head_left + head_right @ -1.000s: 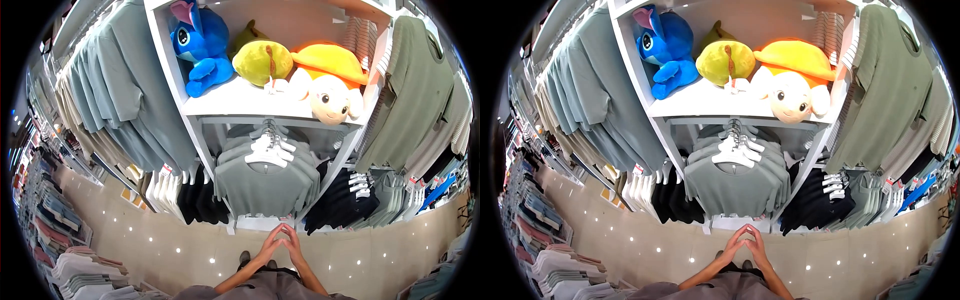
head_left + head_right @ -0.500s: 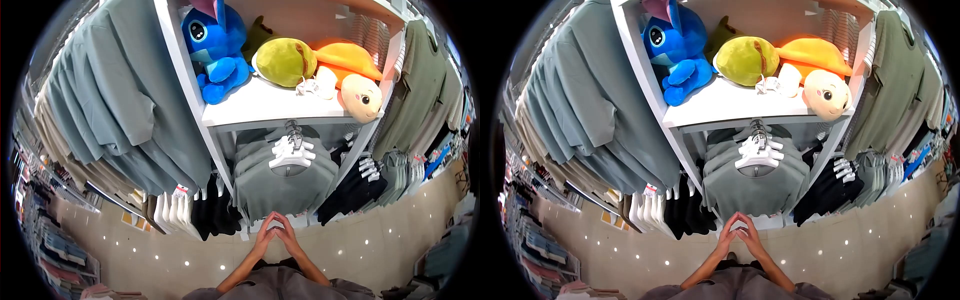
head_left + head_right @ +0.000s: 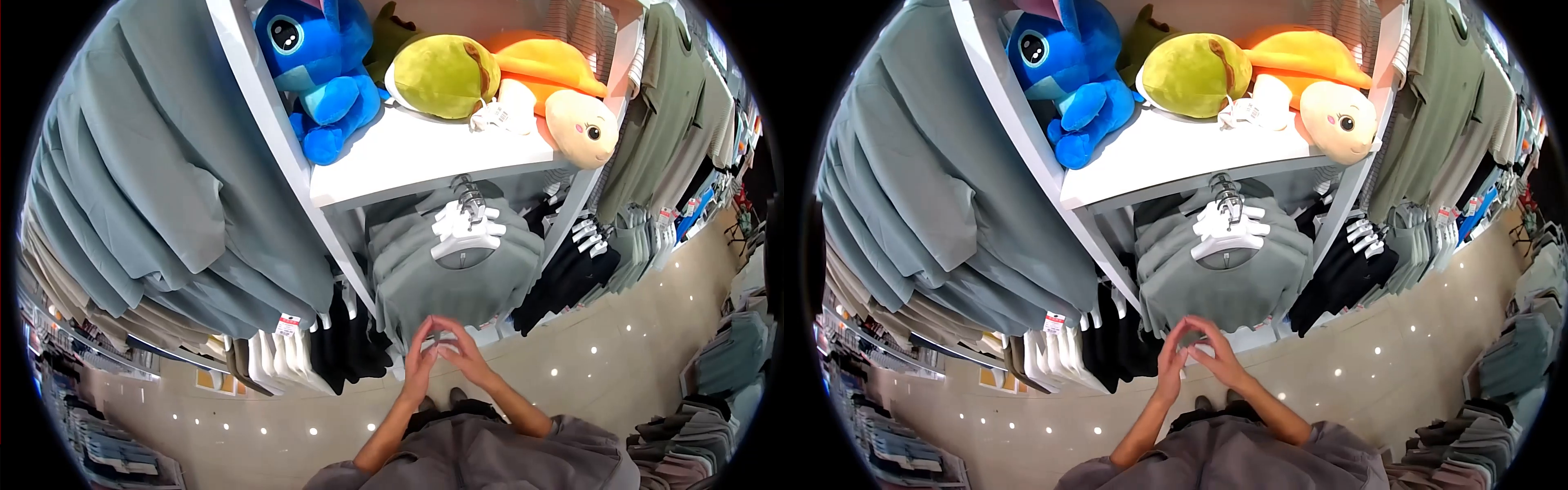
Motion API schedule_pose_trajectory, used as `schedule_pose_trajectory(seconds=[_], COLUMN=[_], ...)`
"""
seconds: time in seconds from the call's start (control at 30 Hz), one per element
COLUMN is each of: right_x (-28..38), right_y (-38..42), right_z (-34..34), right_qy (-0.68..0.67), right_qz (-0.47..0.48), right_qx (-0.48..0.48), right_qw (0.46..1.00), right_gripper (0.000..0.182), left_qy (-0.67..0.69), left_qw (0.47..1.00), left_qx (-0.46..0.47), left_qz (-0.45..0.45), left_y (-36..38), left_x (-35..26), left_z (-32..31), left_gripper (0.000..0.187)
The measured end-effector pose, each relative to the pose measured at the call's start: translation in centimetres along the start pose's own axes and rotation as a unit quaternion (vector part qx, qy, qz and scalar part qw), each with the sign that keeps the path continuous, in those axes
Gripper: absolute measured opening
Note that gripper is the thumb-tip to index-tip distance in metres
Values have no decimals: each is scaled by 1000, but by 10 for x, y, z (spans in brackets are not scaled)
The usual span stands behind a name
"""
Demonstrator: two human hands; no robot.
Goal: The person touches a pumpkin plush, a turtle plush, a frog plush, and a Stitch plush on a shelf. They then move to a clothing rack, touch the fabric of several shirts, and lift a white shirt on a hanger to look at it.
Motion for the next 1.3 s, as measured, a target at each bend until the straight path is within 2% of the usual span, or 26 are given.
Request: schedule_pose_trajectory(seconds=[0.1, 0.17, 0.23, 0.43, 0.63, 0.8, 0.87, 0.9, 1.0, 1.07, 1.13, 1.3], right_x=[34, 58, 93, 184, 211, 221, 228, 238, 275, 293, 317, 347], right_y=[-38, -60, -81, -124, -135, -122, -114, -106, -83, -72, -65, -100], right_z=[-4, -2, 1, 16, 43, 76, 94, 104, 144, 186, 224, 321], right_qy=[9, 30, 86, 108, 149, 190, 232, 235, 294, 177, 130, 149], right_qz=[63, 94, 190, 270, 276, 270, 240, 267, 277, 274, 314, 313], right_qx=[15, 18, 7, -3, -54, -80, -82, -105, -89, -171, -204, -254], right_qw=[998, 995, 978, 957, 948, 941, 939, 929, 910, 930, 918, 903], right_gripper=[53, 53, 52, 50, 47, 47, 45, 34, 24, 15, 14, 15], left_qy=[-6, -33, -62, -86, -83, -56, -28, -26, -29, -47, -84, -138], left_qw=[997, 997, 992, 976, 971, 973, 972, 975, 980, 978, 969, 949], left_qx=[6, -17, -12, 22, 62, 108, 123, 117, 100, 88, 61, -11], left_qz=[-73, -66, -106, -199, -217, -195, -198, -186, -172, -181, -222, -284], left_y=[-29, -51, -75, -136, -165, -180, -188, -192, -206, -217, -233, -270], left_x=[-45, -74, -106, -181, -198, -193, -190, -188, -188, -193, -201, -240], left_z=[3, 2, -1, -27, -54, -79, -92, -99, -121, -136, -149, -187], left_gripper=[52, 61, 63, 60, 58, 54, 51, 51, 50, 48, 46, 34])
Point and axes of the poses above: each hand's wrist, its own y-axis away from the middle knuckle, its own z-axis out of the back of the hand, x = y × z, the point moved 7 cm from there along -y, towards the middle knuckle, and after that the axes turned 1 degree about -y, right-handed, at the moved point
